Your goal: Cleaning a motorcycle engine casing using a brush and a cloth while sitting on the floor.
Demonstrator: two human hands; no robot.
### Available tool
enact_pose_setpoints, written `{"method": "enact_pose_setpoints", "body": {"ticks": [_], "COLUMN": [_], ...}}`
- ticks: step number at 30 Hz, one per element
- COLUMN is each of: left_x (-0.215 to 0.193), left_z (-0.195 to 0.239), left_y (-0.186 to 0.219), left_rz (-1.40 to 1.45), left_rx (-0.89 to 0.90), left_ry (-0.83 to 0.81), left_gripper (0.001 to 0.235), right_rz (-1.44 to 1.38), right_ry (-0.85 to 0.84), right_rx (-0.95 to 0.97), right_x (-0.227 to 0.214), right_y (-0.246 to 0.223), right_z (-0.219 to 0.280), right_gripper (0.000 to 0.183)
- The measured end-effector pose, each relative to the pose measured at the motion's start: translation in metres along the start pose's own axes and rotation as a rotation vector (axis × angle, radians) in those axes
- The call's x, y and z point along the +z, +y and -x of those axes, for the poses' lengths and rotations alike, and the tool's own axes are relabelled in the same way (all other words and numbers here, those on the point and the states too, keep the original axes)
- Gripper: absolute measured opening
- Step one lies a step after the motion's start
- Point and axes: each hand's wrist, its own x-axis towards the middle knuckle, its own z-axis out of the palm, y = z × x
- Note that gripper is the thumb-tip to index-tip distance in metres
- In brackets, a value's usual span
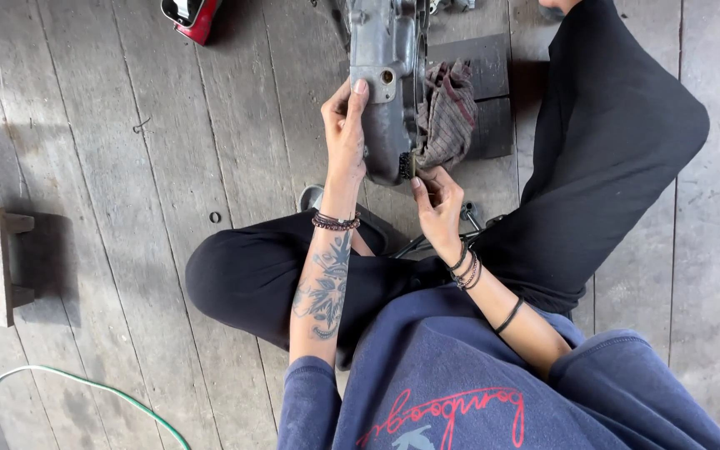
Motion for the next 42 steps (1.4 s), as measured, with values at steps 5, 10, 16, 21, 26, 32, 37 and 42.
{"method": "enact_pose_setpoints", "body": {"ticks": [5, 10, 16, 21, 26, 32, 37, 42], "left_x": [0.005, 0.007, 0.002, 0.003, -0.001, -0.002, -0.005, 0.002], "left_z": [-0.001, 0.008, -0.004, 0.003, -0.002, -0.004, -0.006, -0.001], "left_y": [-0.005, -0.003, -0.011, -0.003, -0.014, -0.015, -0.019, -0.010], "left_rz": [-0.007, -0.023, -0.009, -0.039, 0.017, -0.030, 0.008, 0.019], "left_rx": [0.012, 0.018, -0.023, -0.074, -0.024, -0.016, -0.042, 0.012], "left_ry": [-0.018, -0.048, 0.027, 0.059, 0.023, 0.025, 0.056, 0.006], "left_gripper": [0.054, 0.043, 0.052, 0.059, 0.054, 0.060, 0.069, 0.049], "right_rz": [0.014, 0.087, 0.059, -0.028, 0.044, -0.011, 0.093, 0.080], "right_ry": [0.034, 0.050, 0.046, 0.030, 0.013, -0.003, 0.037, 0.060], "right_rx": [-0.018, 0.042, -0.004, 0.046, 0.044, 0.013, -0.039, -0.050], "right_x": [-0.013, -0.011, -0.007, -0.012, -0.007, 0.002, 0.000, 0.009], "right_y": [0.043, 0.018, 0.019, 0.039, 0.004, -0.012, 0.006, -0.020], "right_z": [-0.020, 0.000, -0.017, -0.022, -0.011, -0.003, 0.002, 0.001], "right_gripper": [0.009, 0.006, 0.013, 0.015, 0.002, 0.006, 0.018, 0.002]}}
